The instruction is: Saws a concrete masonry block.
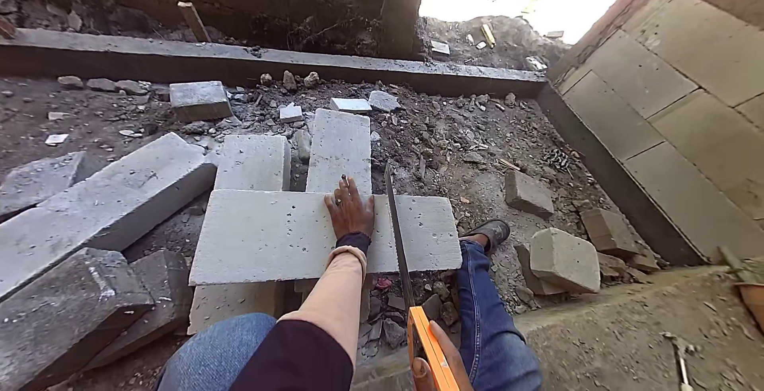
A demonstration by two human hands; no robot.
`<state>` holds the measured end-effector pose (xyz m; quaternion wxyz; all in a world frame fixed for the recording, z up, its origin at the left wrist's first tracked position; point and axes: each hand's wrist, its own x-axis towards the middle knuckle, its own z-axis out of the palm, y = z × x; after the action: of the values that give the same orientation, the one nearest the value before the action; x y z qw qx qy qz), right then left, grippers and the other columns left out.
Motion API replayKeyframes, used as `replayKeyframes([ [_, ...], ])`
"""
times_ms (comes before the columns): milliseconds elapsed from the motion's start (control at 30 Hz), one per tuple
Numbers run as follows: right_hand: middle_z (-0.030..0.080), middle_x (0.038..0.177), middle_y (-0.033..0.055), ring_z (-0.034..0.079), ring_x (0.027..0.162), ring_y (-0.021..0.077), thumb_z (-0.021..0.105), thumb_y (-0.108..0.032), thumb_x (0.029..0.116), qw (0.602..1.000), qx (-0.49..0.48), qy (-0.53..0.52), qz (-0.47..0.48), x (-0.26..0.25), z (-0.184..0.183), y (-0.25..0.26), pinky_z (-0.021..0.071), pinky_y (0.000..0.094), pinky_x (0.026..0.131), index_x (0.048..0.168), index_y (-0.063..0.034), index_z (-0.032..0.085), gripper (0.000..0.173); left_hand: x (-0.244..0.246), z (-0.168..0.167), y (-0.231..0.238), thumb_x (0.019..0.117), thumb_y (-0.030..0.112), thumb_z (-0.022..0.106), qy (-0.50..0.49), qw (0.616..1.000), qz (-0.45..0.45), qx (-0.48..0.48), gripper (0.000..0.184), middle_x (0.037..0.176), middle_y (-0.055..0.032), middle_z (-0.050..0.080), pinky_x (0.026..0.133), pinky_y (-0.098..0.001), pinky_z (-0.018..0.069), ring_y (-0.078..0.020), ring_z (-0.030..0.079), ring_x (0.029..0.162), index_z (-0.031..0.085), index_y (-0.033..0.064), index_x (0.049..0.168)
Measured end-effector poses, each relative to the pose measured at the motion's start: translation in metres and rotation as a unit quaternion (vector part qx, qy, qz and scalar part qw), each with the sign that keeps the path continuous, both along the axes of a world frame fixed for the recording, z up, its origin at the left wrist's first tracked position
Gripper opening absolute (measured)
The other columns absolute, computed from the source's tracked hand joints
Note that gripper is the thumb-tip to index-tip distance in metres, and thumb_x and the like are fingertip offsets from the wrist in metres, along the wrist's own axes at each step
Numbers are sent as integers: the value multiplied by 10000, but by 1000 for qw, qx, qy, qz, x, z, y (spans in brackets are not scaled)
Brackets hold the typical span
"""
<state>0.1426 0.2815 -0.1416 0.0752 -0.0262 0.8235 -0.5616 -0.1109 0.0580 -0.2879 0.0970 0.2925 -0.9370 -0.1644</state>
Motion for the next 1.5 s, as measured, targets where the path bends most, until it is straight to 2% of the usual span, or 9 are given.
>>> replayKeyframes([
  [233, 725, 976, 83, 631, 614, 116, 632, -258, 1024, 1000, 11, 5, -29, -15, -2, -13, 588, 331, 561, 1502, 24, 468, 578, 0, 0, 1, 1022, 592, 432, 0, 1000, 4, -4, 791, 1602, -167, 413, 1227, -608, 168, -341, 444, 1440, 297, 86, 1615],
  [567, 726, 1041, 101, 653, 677, 107, 621, -241, 1028, 1000, 14, 8, -21, 4, 5, -15, 596, 316, 604, 1510, 59, 431, 599, 0, 2, 1, 1020, 590, 443, 5, 1000, 4, -1, 794, 1585, -175, 429, 1231, -598, 164, -330, 448, 1437, 293, 82, 1613],
  [833, 699, 837, 29, 621, 579, 125, 614, -377, 1026, 999, 33, 14, -30, -97, -44, -39, 580, 342, 566, 1499, -150, 527, 532, -1, 2, 0, 1019, 574, 475, 22, 1000, 2, 1, 777, 1571, -188, 448, 1228, -596, 177, -344, 446, 1441, 316, 91, 1606],
  [1033, 698, 1236, 151, 713, 886, 114, 618, -197, 1021, 998, 42, 39, -21, 9, -33, 3, 628, 324, 780, 1481, 79, 463, 559, -2, 4, 1, 1023, 575, 464, 8, 1000, 0, 5, 782, 1589, -190, 429, 1225, -610, 174, -352, 440, 1447, 310, 81, 1610],
  [1100, 687, 1271, 150, 715, 937, 115, 615, -183, 1022, 998, 45, 50, -19, 1, -33, 6, 626, 313, 814, 1466, 83, 480, 535, -4, 5, 0, 1024, 575, 459, 6, 1000, 5, 5, 779, 1585, -190, 433, 1229, -606, 172, -363, 439, 1445, 311, 84, 1611],
  [1267, 688, 828, 57, 612, 561, 161, 630, -315, 1023, 999, -10, 10, -34, -107, -44, -33, 565, 361, 517, 1452, -141, 573, 467, -2, 4, 1, 1024, 587, 459, 3, 1000, 2, -2, 786, 1587, -184, 434, 1232, -600, 171, -354, 434, 1453, 303, 93, 1614],
  [1367, 644, 759, 56, 581, 500, 185, 610, -421, 1024, 999, 7, -49, -10, -114, -27, -39, 541, 371, 454, 1547, -233, 434, 583, -4, 2, -1, 1021, 592, 457, 5, 1000, 3, -10, 794, 1572, -192, 447, 1222, -604, 181, -353, 450, 1437, 302, 87, 1614],
  [1433, 676, 827, 39, 615, 526, 171, 537, -405, 1056, 999, 45, -28, 12, -96, -21, -28, 582, 374, 476, 1606, -222, 306, 624, -3, 2, 0, 1023, 586, 460, 1, 1000, 1, -9, 792, 1569, -197, 447, 1219, -607, 184, -360, 451, 1432, 301, 81, 1612],
  [1500, 688, 849, 43, 618, 542, 149, 499, -294, 1067, 997, 71, 22, 7, -57, -22, -13, 580, 369, 475, 1568, -94, 362, 556, -2, 1, 0, 1020, 583, 469, 2, 1000, 4, -4, 794, 1570, -193, 448, 1220, -603, 183, -360, 444, 1438, 298, 84, 1614],
])
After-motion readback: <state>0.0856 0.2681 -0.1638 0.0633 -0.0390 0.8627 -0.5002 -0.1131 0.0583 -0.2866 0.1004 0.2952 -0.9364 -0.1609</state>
